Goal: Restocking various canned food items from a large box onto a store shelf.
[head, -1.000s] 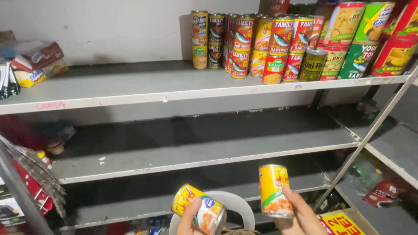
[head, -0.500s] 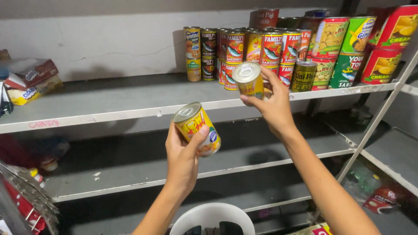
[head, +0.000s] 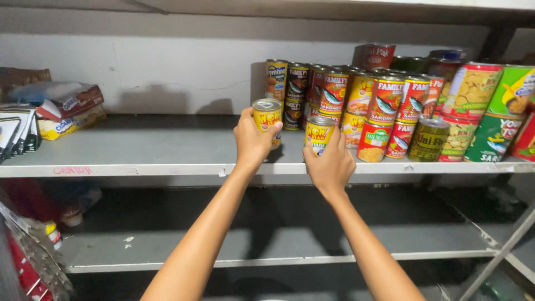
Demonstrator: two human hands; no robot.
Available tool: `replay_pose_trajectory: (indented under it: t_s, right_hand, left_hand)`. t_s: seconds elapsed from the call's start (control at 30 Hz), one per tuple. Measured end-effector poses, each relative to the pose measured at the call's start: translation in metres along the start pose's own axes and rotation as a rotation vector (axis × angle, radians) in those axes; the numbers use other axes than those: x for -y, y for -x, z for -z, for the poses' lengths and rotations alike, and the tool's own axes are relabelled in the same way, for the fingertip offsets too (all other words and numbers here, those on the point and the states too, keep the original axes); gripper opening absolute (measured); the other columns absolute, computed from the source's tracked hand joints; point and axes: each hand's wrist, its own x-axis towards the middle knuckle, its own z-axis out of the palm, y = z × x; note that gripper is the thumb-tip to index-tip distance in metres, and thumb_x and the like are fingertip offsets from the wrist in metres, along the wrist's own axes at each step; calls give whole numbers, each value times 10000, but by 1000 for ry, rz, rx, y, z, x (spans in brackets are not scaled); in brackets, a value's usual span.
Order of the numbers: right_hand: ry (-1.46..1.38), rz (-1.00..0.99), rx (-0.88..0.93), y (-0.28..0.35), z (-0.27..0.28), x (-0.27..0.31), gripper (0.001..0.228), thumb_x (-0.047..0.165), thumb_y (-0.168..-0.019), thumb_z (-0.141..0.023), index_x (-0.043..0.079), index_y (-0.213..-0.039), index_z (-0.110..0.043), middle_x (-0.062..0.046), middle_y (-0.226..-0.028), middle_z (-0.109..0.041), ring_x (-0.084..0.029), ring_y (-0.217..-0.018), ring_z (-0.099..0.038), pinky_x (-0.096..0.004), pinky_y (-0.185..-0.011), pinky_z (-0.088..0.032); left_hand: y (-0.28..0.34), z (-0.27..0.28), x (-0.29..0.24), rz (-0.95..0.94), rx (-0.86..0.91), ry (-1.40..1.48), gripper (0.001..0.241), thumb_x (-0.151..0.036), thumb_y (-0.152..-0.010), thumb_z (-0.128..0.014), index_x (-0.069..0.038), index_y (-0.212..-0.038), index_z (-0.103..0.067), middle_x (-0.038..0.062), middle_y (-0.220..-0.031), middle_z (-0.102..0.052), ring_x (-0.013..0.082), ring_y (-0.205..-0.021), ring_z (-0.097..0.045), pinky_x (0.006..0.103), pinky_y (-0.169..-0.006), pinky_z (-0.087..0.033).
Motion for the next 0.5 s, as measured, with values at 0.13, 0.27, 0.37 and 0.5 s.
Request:
replay_pose_trajectory:
  t_s: [0.13, 0.27, 0.37, 0.5]
  right_hand:
    - [52, 77, -172, 5, -12, -3, 723, 428, -845, -708, -45, -1366, -541, -214, -1195, -639, -409, -968, -640, -493, -818, -492]
    - [71, 140, -243, 5, -13, -4, 714, 424, -840, -702, -41, -1358, -546, -220, -1188, -637, -390, -1011, -640, -462, -832, -479]
    - [74, 164, -288, 7, -15, -3, 711, 432, -839, -680, -35, -1356, -543, -216, -1189, -633, -384, -1032, -639, -453, -840, -473]
    - [72, 118, -260, 6, -11, -1, 723, 456, -808, -655, -25, -1339, -554, -204, -1135, -635, -359, -958, -639, -438, -796, -460]
  left_hand:
    - [-29, -40, 26, 231, 84, 96, 511, -163, -723, -898, 15, -1137, -658, 152, -1019, -779, 225, -914, -773, 372, -812, -600]
    - [-44, -87, 63, 507, 184, 170, 492, -77, -644, -894, -11, -1086, -687, 134, -999, -776, 247, -865, -772, 436, -727, -641]
    - [-48, -103, 67, 465, 198, 52, 514, -111, -605, -941, -29, -1062, -719, 155, -998, -783, 281, -901, -772, 429, -797, -610]
    - [-54, -118, 67, 475, 241, -154, 595, -166, -522, -1005, -28, -1030, -728, 197, -1050, -759, 339, -973, -753, 448, -836, -595]
